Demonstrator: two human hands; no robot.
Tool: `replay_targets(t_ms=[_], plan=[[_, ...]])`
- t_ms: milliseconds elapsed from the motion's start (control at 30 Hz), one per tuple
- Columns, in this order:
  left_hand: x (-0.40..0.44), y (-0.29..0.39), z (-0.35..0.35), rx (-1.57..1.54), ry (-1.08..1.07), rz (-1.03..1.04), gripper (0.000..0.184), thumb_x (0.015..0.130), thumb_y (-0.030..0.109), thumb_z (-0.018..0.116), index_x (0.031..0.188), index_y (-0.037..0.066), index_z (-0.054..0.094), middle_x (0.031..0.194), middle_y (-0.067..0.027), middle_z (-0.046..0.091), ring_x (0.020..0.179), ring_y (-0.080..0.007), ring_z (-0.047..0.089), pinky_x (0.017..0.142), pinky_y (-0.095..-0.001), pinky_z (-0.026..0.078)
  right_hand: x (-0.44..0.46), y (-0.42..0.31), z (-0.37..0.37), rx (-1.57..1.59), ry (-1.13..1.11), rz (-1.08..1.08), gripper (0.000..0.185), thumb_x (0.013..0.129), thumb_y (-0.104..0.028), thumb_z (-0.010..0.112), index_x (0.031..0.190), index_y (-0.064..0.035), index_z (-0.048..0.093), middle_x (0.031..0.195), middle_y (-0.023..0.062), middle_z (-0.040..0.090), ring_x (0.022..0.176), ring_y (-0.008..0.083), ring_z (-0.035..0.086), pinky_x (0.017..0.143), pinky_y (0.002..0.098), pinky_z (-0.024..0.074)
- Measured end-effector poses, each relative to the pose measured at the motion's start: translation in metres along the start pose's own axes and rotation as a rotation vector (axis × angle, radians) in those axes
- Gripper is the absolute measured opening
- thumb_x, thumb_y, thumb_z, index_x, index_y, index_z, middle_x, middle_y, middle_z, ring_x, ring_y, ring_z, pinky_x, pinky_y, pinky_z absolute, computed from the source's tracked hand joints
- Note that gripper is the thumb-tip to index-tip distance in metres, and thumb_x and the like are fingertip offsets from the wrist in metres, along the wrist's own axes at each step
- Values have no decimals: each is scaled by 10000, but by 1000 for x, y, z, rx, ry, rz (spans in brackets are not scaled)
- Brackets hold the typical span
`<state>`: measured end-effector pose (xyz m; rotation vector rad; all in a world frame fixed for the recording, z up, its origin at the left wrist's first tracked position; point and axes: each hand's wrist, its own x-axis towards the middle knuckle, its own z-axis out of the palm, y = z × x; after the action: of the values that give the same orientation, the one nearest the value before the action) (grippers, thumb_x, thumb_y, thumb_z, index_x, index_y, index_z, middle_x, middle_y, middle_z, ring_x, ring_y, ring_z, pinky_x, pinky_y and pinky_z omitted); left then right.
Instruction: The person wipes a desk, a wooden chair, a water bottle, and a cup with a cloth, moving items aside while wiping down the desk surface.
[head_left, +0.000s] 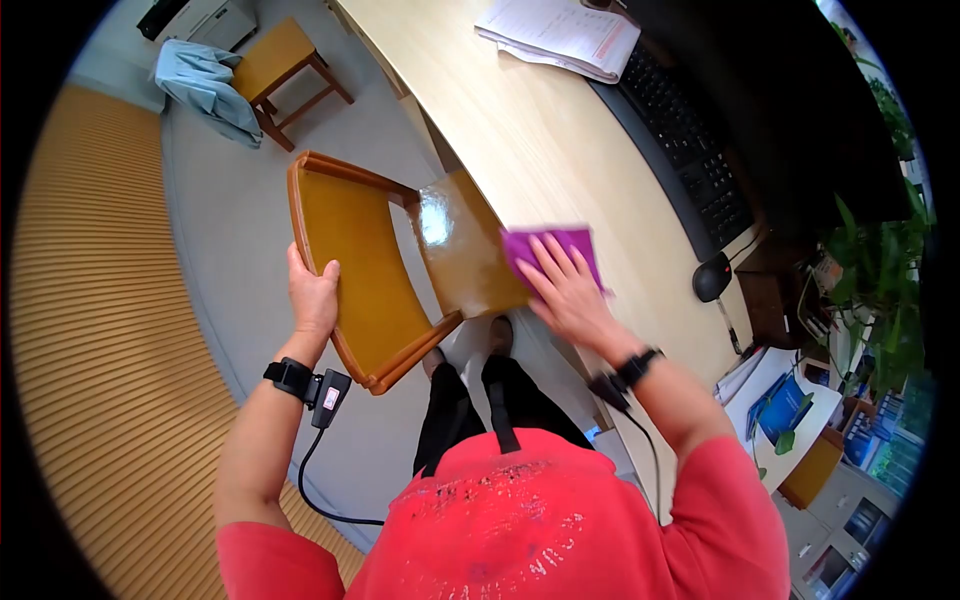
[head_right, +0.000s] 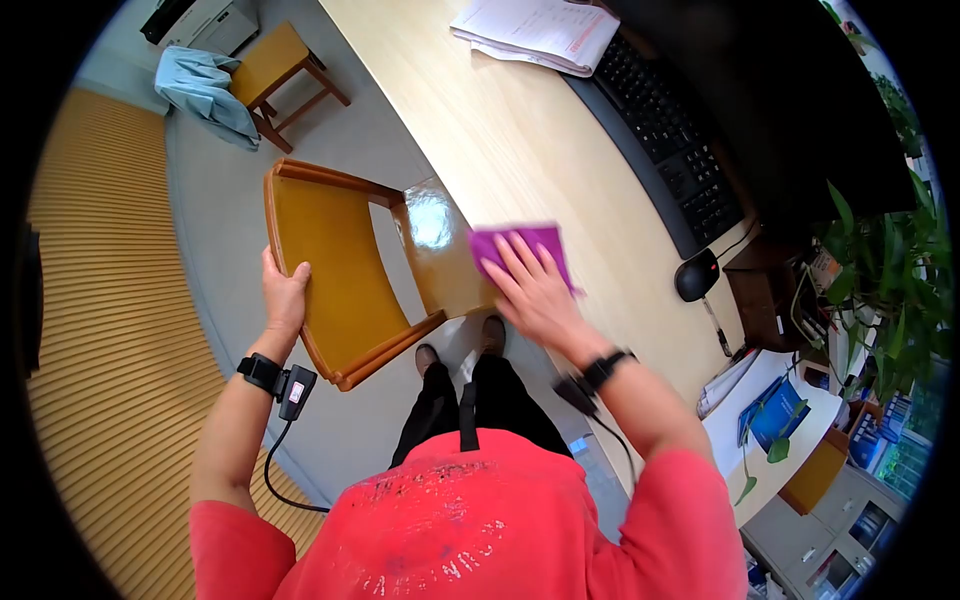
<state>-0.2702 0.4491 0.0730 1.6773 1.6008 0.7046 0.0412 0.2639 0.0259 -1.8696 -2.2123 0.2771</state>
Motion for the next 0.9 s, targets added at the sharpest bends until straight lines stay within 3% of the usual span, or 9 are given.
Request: replay_targets(t_ms=[167,300,500,567,667,767,800,833,900], plan=[[2,-2,1,-26,-28,-27,484,809,30,572,1240,-9,355,1088,-207,579,994,-306,600,872,-377,470,-115,-17,-12,39,-198,205,728,748,-331,680,1364,-82,382,1485,183,234,1383,376,183,1083,543,172],[3,-9,4,-92,-10,-4,449,829,48,564,1224,-8,358,1079,-206,577,995,-303,593,867,-377,469,-51,-16,6,-65,-22,232,688,763,-245,644,1360,-48,364,1472,246,203,1370,417,175,1071,569,176],[1,-13,-4,-414,-169,-159,531,970,422,395,1284,-2,336,1166,-192,532,1104,-261,516,939,-339,409,97,12,57,125,435,374,314,795,-172,576,1050,-8,495,1168,227,512,1111,375,469,924,445,368],[-13,-27,-16,-681,-260,-285,756,930,621,264,1386,19,291,1251,-164,504,1154,-262,488,989,-357,377,135,-2,43,758,556,749,250,835,-158,526,1026,3,509,1020,180,580,969,309,546,845,394,424],[-36,-40,-50,-1141,-567,-478,795,909,661,234,1411,48,292,1320,-138,470,1209,-262,456,1019,-378,361,141,-78,-4,1648,477,522,207,861,-148,493,1016,-15,525,968,79,591,910,137,559,783,305,467],[-57,-59,-53,-1282,-685,-522,775,909,659,213,1404,72,315,1353,-135,447,1251,-265,428,1041,-383,346,126,-177,-16,1415,264,219,294,863,-145,562,1120,-17,496,1127,141,546,1046,236,544,931,379,437],[-64,-55,-49,-1307,-668,-511,779,906,664,209,1406,76,313,1353,-142,446,1247,-262,432,1040,-384,346,119,-188,-5,657,183,-93,472,830,-155,606,1248,-27,429,1247,243,463,1209,357,435,1007,432,371],[-69,-52,-48,-1331,-651,-498,784,903,669,204,1408,79,311,1353,-148,444,1243,-259,435,1039,-385,347,111,-211,12,568,31,-115,610,813,-167,621,1346,-47,350,1331,338,327,1286,460,296,1034,481,327],[-71,-54,-50,-1393,-703,-538,813,887,693,199,1432,93,256,1366,-163,422,1274,-273,397,1075,-392,294,117,-234,18,425,83,-32,685,815,-147,597,1403,-38,263,1380,333,248,1268,486,319,1037,474,329]])
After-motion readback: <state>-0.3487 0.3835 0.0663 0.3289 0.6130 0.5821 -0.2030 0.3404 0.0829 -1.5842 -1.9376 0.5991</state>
